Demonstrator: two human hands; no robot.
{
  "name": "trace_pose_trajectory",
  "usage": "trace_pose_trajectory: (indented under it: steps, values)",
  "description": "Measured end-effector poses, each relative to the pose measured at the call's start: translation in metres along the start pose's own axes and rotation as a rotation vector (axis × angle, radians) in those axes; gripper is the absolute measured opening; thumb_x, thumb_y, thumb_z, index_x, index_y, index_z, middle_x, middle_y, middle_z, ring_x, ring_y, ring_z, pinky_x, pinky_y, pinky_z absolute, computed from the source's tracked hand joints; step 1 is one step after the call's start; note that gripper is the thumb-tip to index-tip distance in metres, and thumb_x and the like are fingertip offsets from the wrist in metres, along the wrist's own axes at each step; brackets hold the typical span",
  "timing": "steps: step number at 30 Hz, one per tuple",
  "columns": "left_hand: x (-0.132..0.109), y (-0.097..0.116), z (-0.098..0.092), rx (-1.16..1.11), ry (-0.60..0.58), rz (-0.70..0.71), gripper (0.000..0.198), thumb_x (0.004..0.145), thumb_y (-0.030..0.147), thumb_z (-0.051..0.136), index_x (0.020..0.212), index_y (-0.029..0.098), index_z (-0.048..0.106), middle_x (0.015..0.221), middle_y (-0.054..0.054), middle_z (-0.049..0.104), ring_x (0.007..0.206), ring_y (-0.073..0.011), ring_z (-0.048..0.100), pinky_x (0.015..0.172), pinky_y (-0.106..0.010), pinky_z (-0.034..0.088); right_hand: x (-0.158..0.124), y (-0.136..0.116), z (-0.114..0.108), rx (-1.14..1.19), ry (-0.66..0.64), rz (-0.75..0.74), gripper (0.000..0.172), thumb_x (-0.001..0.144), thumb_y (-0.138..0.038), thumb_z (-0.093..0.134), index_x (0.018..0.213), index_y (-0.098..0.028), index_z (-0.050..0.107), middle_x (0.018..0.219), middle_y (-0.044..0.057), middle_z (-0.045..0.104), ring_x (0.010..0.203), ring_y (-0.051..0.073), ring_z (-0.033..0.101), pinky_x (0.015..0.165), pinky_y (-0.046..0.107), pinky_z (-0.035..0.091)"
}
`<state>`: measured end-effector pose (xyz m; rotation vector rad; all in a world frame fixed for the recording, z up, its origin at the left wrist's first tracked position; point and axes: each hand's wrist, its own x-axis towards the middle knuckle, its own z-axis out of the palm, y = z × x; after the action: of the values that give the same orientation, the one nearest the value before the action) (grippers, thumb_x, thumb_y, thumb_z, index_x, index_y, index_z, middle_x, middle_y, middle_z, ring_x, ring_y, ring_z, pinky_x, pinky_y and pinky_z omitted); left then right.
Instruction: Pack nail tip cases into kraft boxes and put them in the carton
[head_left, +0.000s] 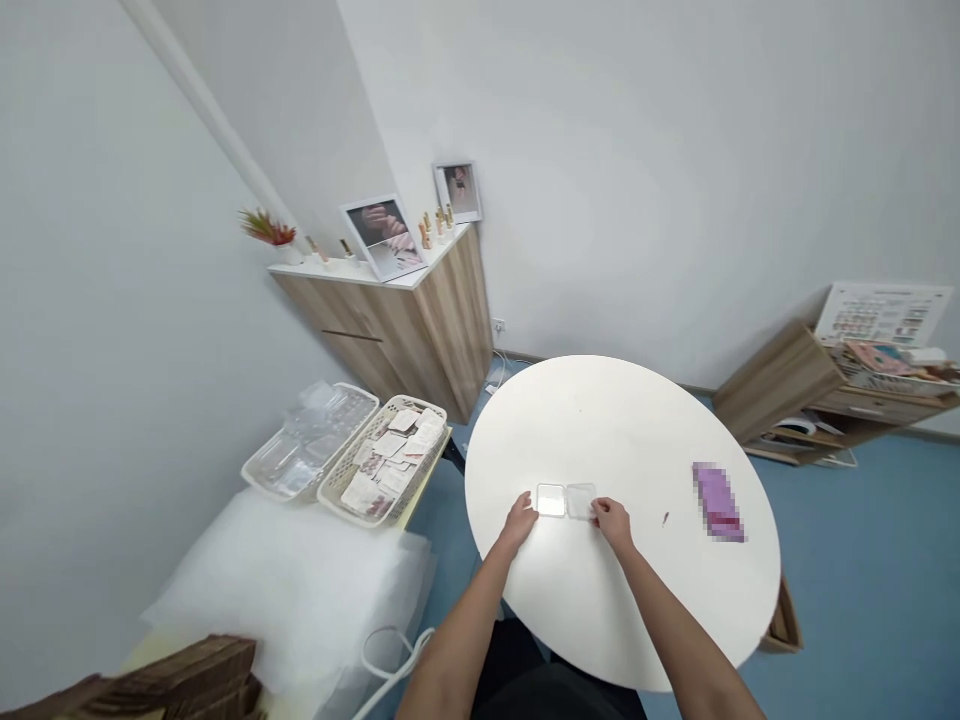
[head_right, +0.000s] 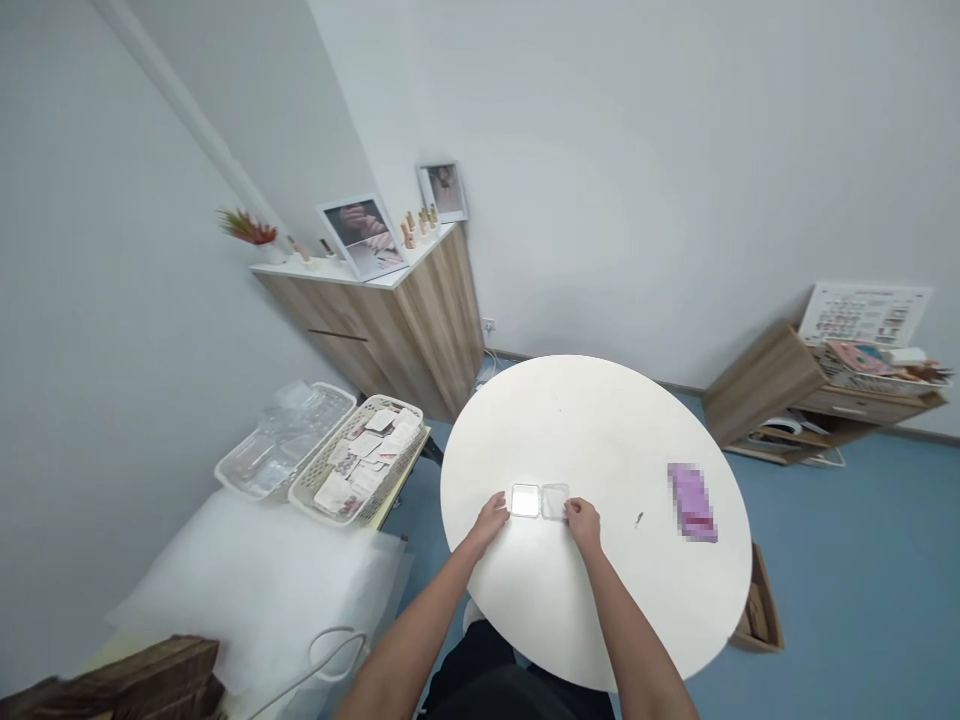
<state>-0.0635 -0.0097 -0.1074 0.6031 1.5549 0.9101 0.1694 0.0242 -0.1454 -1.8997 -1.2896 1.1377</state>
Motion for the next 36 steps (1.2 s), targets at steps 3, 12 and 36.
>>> trace_pose_trajectory:
  steps: [3,12,36]
  values:
    - [-0.004,0.000,-0.013,0.002,0.021,0.063,0.044,0.056,0.015,0.072,0.099,0.022,0.068,0.116,-0.012,0.065,0.108,-0.0281,0.062,0.098,-0.041,0.043,0.003,0.006,0.001,-0.243,0.127,-0.069,0.029,0.071,-0.039,0.049,0.082,-0.021,0.069,0.084,0.012,0.069,0.078,0.028,0.066,0.071,0.041,0.051]
    - [-0.025,0.050,-0.124,0.225,0.290,0.542,0.022,0.079,0.029,0.059,0.098,0.025,0.070,0.096,-0.006,0.067,0.084,-0.0199,0.062,0.081,-0.033,0.049,-0.007,-0.092,0.081,-0.367,-0.017,-0.481,0.035,0.085,-0.031,0.044,0.108,-0.015,0.064,0.112,0.016,0.059,0.108,0.032,0.048,0.095,0.046,0.039]
    - [-0.008,0.061,-0.330,1.180,0.246,0.400,0.017,0.082,0.012,0.056,0.094,0.020,0.065,0.106,-0.006,0.058,0.091,-0.0195,0.059,0.081,-0.029,0.044,-0.090,-0.248,0.284,-0.337,-0.465,-1.025,0.022,0.086,-0.012,0.048,0.098,-0.021,0.065,0.100,0.008,0.060,0.099,0.026,0.050,0.089,0.039,0.044]
